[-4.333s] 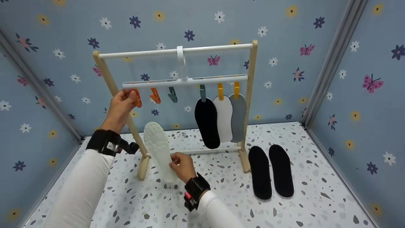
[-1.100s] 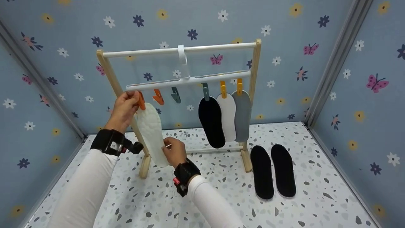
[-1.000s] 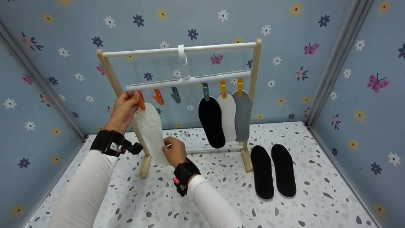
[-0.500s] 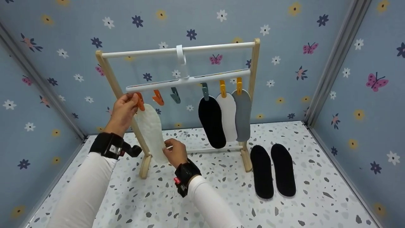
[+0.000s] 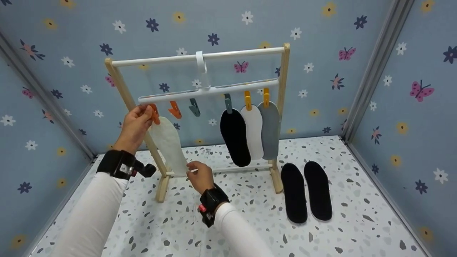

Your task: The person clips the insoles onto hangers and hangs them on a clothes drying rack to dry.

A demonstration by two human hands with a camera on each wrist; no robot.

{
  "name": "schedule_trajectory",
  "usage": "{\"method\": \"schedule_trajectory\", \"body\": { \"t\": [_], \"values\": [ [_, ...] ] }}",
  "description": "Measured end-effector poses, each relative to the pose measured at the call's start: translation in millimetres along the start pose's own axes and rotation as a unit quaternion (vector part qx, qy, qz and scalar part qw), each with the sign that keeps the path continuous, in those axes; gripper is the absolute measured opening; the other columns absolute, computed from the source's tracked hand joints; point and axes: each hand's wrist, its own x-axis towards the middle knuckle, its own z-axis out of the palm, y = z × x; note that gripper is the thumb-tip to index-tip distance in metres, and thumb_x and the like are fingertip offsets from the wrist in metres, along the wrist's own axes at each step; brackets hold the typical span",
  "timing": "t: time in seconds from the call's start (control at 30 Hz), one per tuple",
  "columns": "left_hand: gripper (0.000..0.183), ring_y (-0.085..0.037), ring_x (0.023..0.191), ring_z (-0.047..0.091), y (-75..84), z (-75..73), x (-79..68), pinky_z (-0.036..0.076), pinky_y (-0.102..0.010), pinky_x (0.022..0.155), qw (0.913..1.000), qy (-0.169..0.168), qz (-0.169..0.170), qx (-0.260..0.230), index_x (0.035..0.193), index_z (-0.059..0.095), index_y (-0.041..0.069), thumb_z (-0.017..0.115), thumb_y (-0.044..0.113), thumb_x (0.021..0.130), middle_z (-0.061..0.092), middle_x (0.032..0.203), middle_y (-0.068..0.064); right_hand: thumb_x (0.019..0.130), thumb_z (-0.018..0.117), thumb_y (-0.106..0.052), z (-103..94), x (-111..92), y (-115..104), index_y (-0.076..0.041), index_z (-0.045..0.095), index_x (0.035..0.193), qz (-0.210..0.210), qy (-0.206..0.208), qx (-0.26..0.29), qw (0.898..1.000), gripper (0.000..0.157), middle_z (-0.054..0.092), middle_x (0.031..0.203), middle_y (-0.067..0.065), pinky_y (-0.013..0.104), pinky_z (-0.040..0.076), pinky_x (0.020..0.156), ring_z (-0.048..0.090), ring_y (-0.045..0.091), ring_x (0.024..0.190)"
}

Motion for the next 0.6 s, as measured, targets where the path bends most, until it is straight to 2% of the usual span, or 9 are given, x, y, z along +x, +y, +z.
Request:
{"method": "schedule_trajectory", "body": {
  "t": [0.3,0.43,0.6],
  "values": [
    [0.038,-0.016,0.103,0.049,-0.6,-0.6,0.3,0.037,-0.032,0.104,1.0000,0.001,0.007,0.000,0.121,0.055,0.004,0.059,0.029,0.092,0.055,0.102,-0.002,0.090,0.061,-0.003,-4.5,-16.8,18.5,-0.001,0.065,0.105,-0.013,-0.005,-0.038,0.999,0.016,0.067,0.097,0.015,0.038,0.051,0.081,0.063,0.027,0.089],
    [0.043,-0.016,0.110,0.048,-0.9,-2.8,-0.7,0.034,-0.033,0.107,1.0000,0.003,0.002,0.008,0.125,0.055,0.006,0.059,0.032,0.091,0.057,0.108,-0.002,0.089,0.061,-0.002,-7.1,-22.8,25.6,0.002,0.065,0.106,-0.017,-0.004,-0.035,0.999,0.018,0.067,0.095,0.014,0.038,0.051,0.080,0.064,0.027,0.088],
    [0.047,-0.017,0.118,0.046,-1.9,-4.8,-2.6,0.031,-0.036,0.109,0.9996,0.003,0.017,0.020,0.128,0.054,0.005,0.059,0.034,0.092,0.058,0.118,-0.007,0.089,0.061,-0.003,-10.5,-29.2,31.5,0.002,0.064,0.108,-0.007,-0.003,-0.029,1.000,0.019,0.066,0.097,0.015,0.037,0.052,0.076,0.063,0.028,0.087]
  ]
}}
